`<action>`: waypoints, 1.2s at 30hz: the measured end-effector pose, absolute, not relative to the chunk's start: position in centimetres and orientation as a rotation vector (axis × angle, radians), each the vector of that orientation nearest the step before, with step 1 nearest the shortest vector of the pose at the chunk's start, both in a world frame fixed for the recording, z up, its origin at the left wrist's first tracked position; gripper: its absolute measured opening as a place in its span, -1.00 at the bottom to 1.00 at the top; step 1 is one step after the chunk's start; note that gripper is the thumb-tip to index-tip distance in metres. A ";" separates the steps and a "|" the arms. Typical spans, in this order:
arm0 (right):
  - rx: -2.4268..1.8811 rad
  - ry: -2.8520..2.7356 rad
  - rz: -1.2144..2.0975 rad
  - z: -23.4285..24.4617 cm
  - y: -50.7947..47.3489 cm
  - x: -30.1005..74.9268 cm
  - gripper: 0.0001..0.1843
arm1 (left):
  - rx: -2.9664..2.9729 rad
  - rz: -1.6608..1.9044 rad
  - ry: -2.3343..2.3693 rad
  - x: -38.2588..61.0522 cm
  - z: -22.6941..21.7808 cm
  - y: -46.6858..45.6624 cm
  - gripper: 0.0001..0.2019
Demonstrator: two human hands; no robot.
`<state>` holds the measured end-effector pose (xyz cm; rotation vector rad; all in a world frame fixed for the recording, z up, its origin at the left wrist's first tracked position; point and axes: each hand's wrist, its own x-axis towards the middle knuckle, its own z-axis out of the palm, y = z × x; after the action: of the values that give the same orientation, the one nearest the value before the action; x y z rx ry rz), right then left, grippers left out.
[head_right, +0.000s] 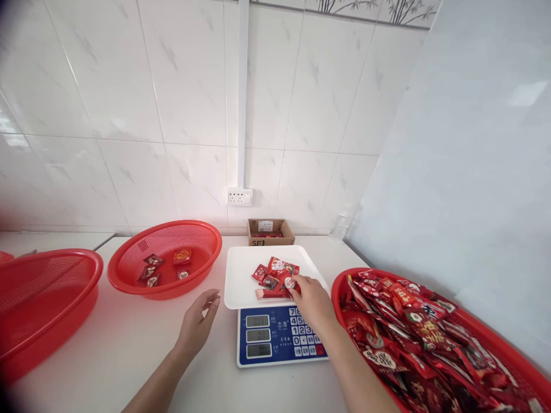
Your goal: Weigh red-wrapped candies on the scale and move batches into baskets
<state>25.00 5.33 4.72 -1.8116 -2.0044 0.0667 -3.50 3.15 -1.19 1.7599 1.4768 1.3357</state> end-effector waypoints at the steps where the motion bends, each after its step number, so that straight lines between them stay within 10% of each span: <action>1: -1.837 -2.010 0.064 4.8 5.3 25.0 -0.67 | 1.762 1.339 1.477 -3.5 -1.2 3.2 -0.70; 36: -1.707 -1.904 0.181 3.3 7.8 23.9 -0.43 | 1.808 1.383 1.458 -3.4 -1.4 3.1 -0.74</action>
<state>23.93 7.83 3.26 -1.7073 -1.9040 0.1813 -3.40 3.06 -1.40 1.8075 1.4577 1.3831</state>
